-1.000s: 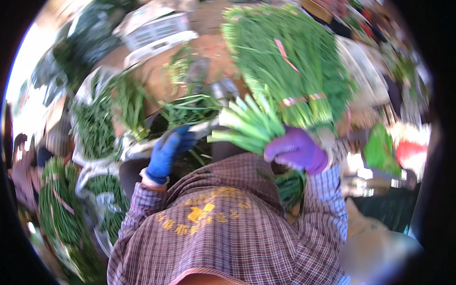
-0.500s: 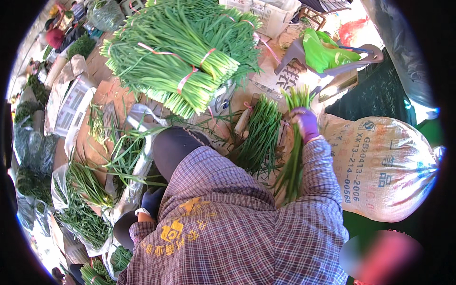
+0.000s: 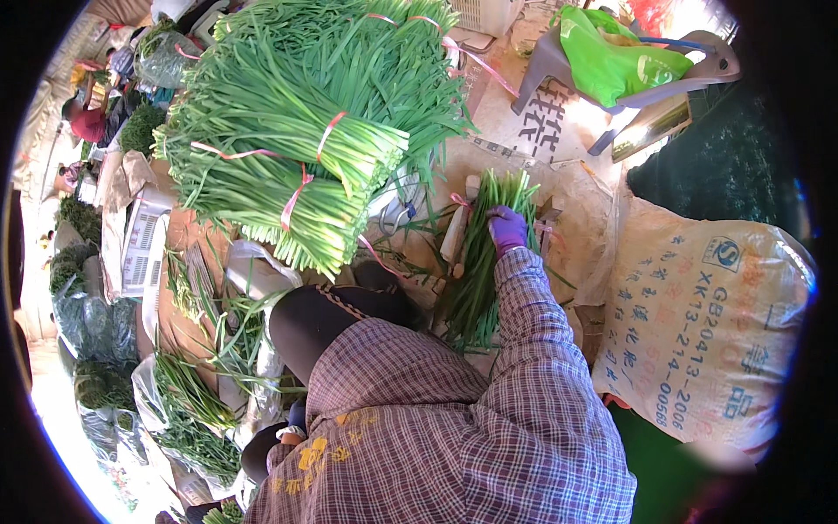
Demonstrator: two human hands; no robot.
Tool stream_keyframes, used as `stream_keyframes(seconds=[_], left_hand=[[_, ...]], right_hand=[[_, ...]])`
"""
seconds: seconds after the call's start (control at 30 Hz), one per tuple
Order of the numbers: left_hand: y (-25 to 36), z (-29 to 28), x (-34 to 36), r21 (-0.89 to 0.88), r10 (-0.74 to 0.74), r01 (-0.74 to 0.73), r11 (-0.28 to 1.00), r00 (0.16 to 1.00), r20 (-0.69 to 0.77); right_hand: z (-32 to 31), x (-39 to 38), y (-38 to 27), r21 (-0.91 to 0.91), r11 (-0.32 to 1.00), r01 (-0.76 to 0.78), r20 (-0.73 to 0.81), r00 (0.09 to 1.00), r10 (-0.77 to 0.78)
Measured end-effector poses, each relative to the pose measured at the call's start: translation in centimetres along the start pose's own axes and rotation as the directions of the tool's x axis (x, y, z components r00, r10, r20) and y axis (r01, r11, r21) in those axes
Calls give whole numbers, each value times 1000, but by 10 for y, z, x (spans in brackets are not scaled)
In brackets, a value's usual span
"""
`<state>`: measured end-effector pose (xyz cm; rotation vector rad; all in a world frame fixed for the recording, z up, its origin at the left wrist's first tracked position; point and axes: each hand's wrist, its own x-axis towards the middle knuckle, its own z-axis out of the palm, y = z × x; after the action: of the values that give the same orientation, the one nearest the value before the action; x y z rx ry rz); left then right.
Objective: The person trims the ends of green onions using a knife on a wooden board, then bundles them with rubber bands. The person places the finished bundles on a nearby pile and continues processing more onions from a plastic bag.
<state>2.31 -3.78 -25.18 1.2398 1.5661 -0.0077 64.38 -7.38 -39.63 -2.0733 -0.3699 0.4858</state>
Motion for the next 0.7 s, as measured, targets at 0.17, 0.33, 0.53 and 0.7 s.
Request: stream_keyframes(seconds=[0.17,0.33,0.53,0.7], left_hand=[[3,2,11,306,-95,114,945,993,-75],[14,6,22,470,-89,98,877,995,-41],[16,4,25,527,-57,33,849,998,29],[10,7,24,573,-21,-27,819,997,77]], right_hand=[[16,23,-8,114,982,-152,361,927,102],[-17,52,5,201,963,-183,612,790,22],[-64,20,-98,-252,962,-110,737,622,264],[-83,12,-139,-677,687,265,575,772,269]])
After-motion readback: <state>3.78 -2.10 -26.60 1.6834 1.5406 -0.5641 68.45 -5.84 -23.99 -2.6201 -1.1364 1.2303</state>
